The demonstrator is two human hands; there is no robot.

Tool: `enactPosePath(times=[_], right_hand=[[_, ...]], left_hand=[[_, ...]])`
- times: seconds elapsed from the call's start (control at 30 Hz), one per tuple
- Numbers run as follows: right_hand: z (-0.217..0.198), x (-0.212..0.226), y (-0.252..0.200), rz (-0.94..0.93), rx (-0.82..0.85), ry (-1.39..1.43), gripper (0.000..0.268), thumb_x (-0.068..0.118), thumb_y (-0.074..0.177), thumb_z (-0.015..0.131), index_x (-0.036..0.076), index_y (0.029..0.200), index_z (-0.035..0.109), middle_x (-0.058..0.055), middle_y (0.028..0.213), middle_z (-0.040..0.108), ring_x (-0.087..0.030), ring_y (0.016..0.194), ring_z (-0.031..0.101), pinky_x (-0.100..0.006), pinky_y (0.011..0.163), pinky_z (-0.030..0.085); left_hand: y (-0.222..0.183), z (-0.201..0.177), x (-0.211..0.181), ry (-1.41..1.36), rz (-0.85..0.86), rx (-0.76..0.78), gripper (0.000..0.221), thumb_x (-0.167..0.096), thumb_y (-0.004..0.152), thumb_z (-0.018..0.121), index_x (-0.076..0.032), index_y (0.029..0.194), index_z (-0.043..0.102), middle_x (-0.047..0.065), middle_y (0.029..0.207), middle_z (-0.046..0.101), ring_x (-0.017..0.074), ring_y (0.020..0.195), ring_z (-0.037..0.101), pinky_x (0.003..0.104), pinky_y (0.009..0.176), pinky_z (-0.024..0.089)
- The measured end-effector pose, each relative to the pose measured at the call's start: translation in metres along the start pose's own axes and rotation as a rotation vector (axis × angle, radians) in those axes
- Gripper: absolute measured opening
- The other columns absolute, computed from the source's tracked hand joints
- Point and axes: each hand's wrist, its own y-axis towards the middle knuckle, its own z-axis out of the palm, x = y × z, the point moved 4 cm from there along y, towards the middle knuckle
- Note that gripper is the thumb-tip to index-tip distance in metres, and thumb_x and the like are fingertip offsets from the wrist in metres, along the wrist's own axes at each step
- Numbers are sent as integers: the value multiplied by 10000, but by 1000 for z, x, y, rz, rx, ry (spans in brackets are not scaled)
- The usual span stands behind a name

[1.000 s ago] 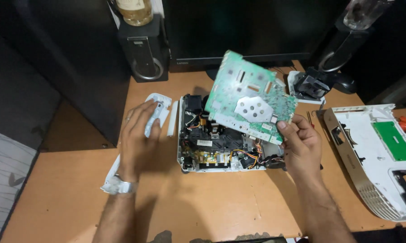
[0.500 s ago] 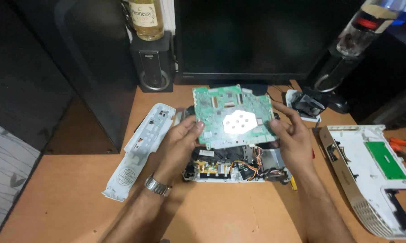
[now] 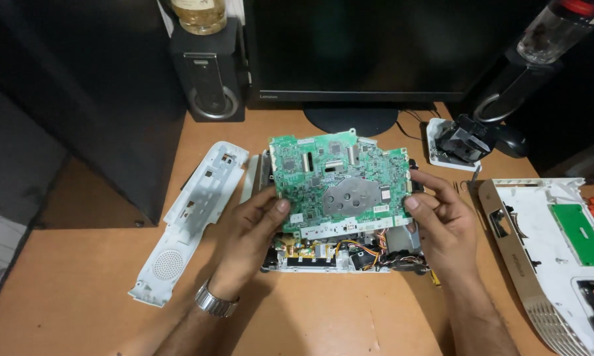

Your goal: Disassembling a projector by removing internal screws with a screwdriver, lifting the main circuit board, and disconnecting various internal wire connectors.

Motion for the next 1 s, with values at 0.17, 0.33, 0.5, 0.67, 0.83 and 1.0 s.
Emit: enactPosePath(times=[0.17, 0.33, 0.5, 0.67, 0.83, 1.0], right_hand=[[-2, -5, -1, -8, -37, -35, 424, 55, 929, 670, -73, 1327, 600, -135, 790, 694, -112, 661, 502, -246, 533, 461], [3, 0, -2, -24, -56, -24, 388, 47, 937, 664, -95, 1295, 617, -128, 785, 683, -104, 646, 491, -254, 522, 472], [6, 2, -3, -37, -42, -47, 387, 35, 936, 661, -102, 1295, 610, -145, 816, 682, -113, 684, 523, -261, 541, 492], [-4, -9, -4, -74, -51, -80, 373, 40, 945, 653, -104, 1284, 595, -176, 824, 664, -128, 686, 515, -277, 560, 491], [-3, -11, -4, -70, -65, -64, 369, 59, 946, 655, -87, 1279, 591, -157, 843, 656, -113, 709, 514, -273, 584, 505], [-2, -14, -6, -68, -35, -58, 340, 46, 956, 635, -79, 1270, 593, -185, 868, 696, -116, 650, 550, -250, 561, 490]], left_hand=[[2, -13, 17, 29, 34, -1, 397, -189, 1006, 612, 66, 1308, 648, 198, 1044, 760, 212, 957, 672, 451, 855, 611], [6, -10, 24, 65, 81, 9, 372, -197, 1013, 613, 65, 1272, 667, 171, 956, 753, 193, 890, 653, 421, 826, 596], [2, -15, 18, 197, 137, -18, 317, -215, 1026, 603, 32, 1186, 723, 118, 840, 738, 159, 823, 604, 394, 790, 575], [-5, -16, 7, 305, 174, -40, 301, -226, 1032, 594, 7, 1121, 763, 101, 742, 735, 135, 763, 575, 381, 741, 565], [-6, -6, -8, 336, 213, -32, 269, -216, 1013, 621, -9, 1076, 782, 69, 658, 700, 111, 752, 537, 354, 707, 567], [-8, 1, -16, 336, 280, -57, 175, -158, 995, 647, -29, 977, 763, 8, 584, 622, 69, 667, 513, 225, 582, 484]])
